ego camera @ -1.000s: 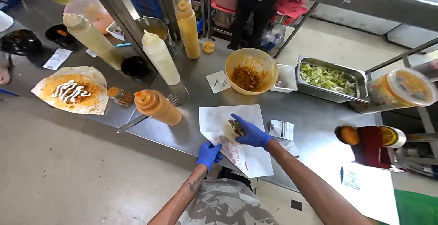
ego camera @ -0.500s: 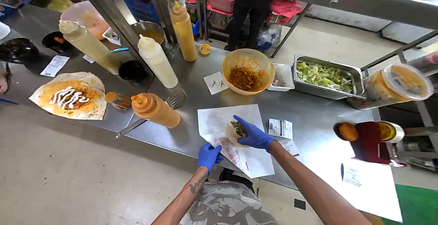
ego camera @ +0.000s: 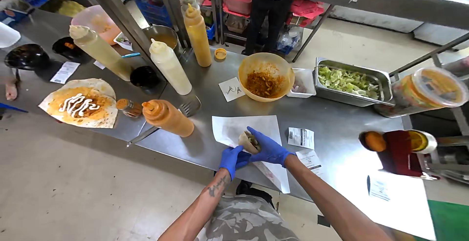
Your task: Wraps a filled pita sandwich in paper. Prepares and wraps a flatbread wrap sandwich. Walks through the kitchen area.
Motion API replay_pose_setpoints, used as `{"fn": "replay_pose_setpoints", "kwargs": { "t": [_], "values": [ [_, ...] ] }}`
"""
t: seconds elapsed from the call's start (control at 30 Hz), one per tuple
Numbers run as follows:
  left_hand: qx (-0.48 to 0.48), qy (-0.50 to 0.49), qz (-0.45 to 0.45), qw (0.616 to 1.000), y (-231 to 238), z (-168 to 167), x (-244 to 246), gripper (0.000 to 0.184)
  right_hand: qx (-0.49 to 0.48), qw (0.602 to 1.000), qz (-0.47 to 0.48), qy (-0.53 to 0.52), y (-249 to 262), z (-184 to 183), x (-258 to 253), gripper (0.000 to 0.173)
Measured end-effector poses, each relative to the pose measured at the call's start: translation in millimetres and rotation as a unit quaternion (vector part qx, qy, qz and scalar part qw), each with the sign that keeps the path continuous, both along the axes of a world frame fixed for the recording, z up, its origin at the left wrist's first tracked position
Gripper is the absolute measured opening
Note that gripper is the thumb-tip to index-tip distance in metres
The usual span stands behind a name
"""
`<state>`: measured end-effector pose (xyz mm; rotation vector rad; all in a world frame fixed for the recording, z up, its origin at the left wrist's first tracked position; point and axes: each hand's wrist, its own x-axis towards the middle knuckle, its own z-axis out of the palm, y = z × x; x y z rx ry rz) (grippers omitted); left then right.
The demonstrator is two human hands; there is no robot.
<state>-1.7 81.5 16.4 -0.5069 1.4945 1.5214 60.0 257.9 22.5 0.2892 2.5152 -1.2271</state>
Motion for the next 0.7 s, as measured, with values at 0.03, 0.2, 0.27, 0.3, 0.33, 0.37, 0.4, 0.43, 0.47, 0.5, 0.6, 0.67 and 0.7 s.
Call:
{"fn": "replay_pose_setpoints", "kwargs": {
  "t": [0.03,0.2,0.27,0.3,0.33,0.37,0.4,0.43,0.47,0.5,0.6,0.67,0.7],
  "values": [
    [0.002,0.001,-0.001,1.000,0,0,0,0.034,0.009,1.000,0.000,0.006,-1,-1,0,0.118],
    [0.016,0.026,0.007,1.000,-28,-7,11,0.042,0.013,1.000,0.009,0.008,-10,-3,1,0.111],
    [0.010,0.026,0.056,0.998,-55,-14,24,0.044,0.013,1.000,0.020,-0.003,-16,-4,-2,0.112],
    [0.004,0.016,0.094,0.995,-69,-19,34,0.043,0.011,1.000,0.026,-0.009,-21,-5,-2,0.112],
    [0.002,0.001,0.134,0.991,-81,-25,44,0.041,0.010,0.999,0.035,-0.016,-28,-5,-2,0.111],
    [0.013,-0.017,0.173,0.985,-90,-32,53,0.039,0.010,0.999,0.046,-0.021,-35,-5,-1,0.111],
    [0.033,-0.036,0.208,0.977,-94,-37,60,0.038,0.008,0.998,0.055,-0.026,-44,-5,-1,0.110],
    [0.055,-0.054,0.234,0.969,-95,-41,65,0.037,0.010,0.997,0.064,-0.033,-53,-5,0,0.109],
    [0.076,-0.066,0.255,0.962,-94,-44,69,0.036,0.010,0.997,0.071,-0.038,-63,-5,2,0.109],
    [0.098,-0.077,0.274,0.954,-94,-46,72,0.035,0.009,0.996,0.077,-0.042,-73,-6,3,0.108],
    [0.178,-0.098,0.320,0.925,-103,-52,76,0.031,0.007,0.996,0.084,-0.037,-101,-10,7,0.107],
    [0.233,-0.103,0.326,0.911,-113,-59,77,0.024,0.003,0.996,0.079,-0.048,-119,-11,12,0.106],
    [0.259,-0.104,0.319,0.906,-119,-63,78,0.023,0.010,0.995,0.080,-0.055,-128,-10,14,0.106]
  ]
}}
